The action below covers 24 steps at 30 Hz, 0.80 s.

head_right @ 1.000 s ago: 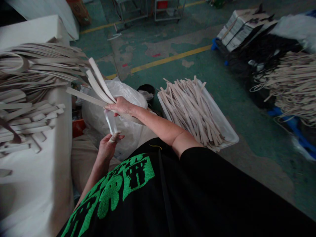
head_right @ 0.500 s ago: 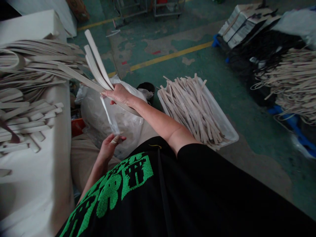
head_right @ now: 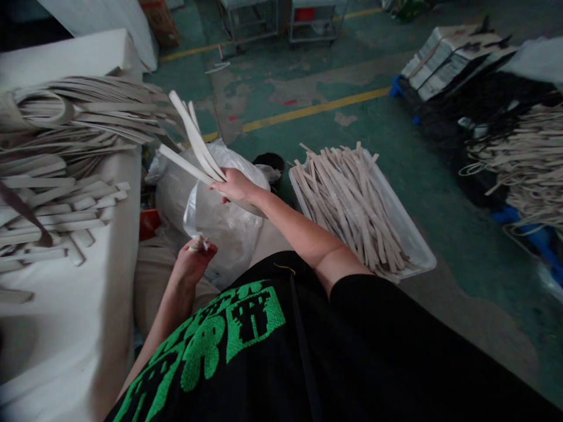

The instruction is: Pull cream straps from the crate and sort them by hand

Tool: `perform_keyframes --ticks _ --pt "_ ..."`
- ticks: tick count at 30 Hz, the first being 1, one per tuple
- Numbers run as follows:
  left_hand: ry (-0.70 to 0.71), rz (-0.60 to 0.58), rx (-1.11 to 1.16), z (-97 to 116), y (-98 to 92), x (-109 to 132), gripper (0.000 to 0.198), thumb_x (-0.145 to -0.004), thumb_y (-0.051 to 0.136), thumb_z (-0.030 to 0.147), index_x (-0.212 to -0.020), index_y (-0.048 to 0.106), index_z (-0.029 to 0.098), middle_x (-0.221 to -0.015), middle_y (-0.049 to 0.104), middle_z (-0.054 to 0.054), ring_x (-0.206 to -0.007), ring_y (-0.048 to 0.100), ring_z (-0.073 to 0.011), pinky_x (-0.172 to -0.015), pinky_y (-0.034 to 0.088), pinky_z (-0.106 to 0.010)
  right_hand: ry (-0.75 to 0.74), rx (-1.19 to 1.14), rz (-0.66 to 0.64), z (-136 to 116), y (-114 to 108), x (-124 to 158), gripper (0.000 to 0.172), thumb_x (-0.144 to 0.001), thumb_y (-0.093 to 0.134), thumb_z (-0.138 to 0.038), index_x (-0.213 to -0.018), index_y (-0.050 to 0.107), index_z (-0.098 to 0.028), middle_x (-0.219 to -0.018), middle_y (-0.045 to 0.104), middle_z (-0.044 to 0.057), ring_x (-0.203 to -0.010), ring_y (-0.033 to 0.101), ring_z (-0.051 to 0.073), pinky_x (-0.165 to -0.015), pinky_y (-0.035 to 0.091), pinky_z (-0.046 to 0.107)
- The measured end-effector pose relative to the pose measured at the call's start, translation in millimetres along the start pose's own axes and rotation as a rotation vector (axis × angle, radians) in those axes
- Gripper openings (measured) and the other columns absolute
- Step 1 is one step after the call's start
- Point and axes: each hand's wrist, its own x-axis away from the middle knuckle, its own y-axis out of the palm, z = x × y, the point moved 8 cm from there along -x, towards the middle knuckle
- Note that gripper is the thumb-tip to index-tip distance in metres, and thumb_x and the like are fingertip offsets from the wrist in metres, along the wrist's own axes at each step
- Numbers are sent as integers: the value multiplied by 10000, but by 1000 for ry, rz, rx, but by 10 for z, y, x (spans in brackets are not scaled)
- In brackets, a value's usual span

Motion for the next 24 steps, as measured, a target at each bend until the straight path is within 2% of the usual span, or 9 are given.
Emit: perform_keyframes --ticks 2,5,8,12,17,24 --pt "-29 73 151 72 -8 -39 485 -526 960 514 -633 620 186 -611 626 27 -602 611 -110 -703 563 -287 26 -12 9 32 -100 237 223 -876 697 -228 -1080 674 -139 -883 739 44 -541 563 81 -398 469 150" --pt "-78 177 304 121 -24 -96 375 -722 865 512 -712 653 203 -680 665 15 -667 658 -114 -749 571 -272 102 -16 5 83 -234 666 290 -866 713 -385 -995 673 -128 -655 679 15 -434 498 76 -357 418 165" --pt "-89 188 347 153 1 -144 323 -820 785 518 -776 686 213 -725 691 5 -699 678 -118 -772 573 -273 182 18 -57 150 -309 1081 403 -802 740 -510 -943 667 -140 -547 612 -14 -375 471 82 -343 394 191" --pt "-113 188 366 165 48 -131 295 -859 751 497 -812 709 209 -731 711 -2 -674 683 -125 -718 572 -267 279 93 -131 258 -341 1470 425 -769 738 -530 -974 678 -163 -518 589 -27 -382 495 96 -347 384 195" --pt "-142 168 458 192 178 -3 214 -926 700 404 -877 712 196 -779 739 0 -662 694 -108 -682 573 -234 322 153 -215 395 -235 1591 425 -768 721 -544 -931 699 -151 -517 588 -28 -391 501 87 -369 392 186" --pt "-189 192 455 206 215 132 227 -1000 590 339 -929 721 168 -771 753 -24 -640 706 -117 -651 576 -232 317 148 -179 544 -225 1477 474 -757 708 -511 -1002 704 -105 -539 609 -24 -397 483 81 -368 408 186"
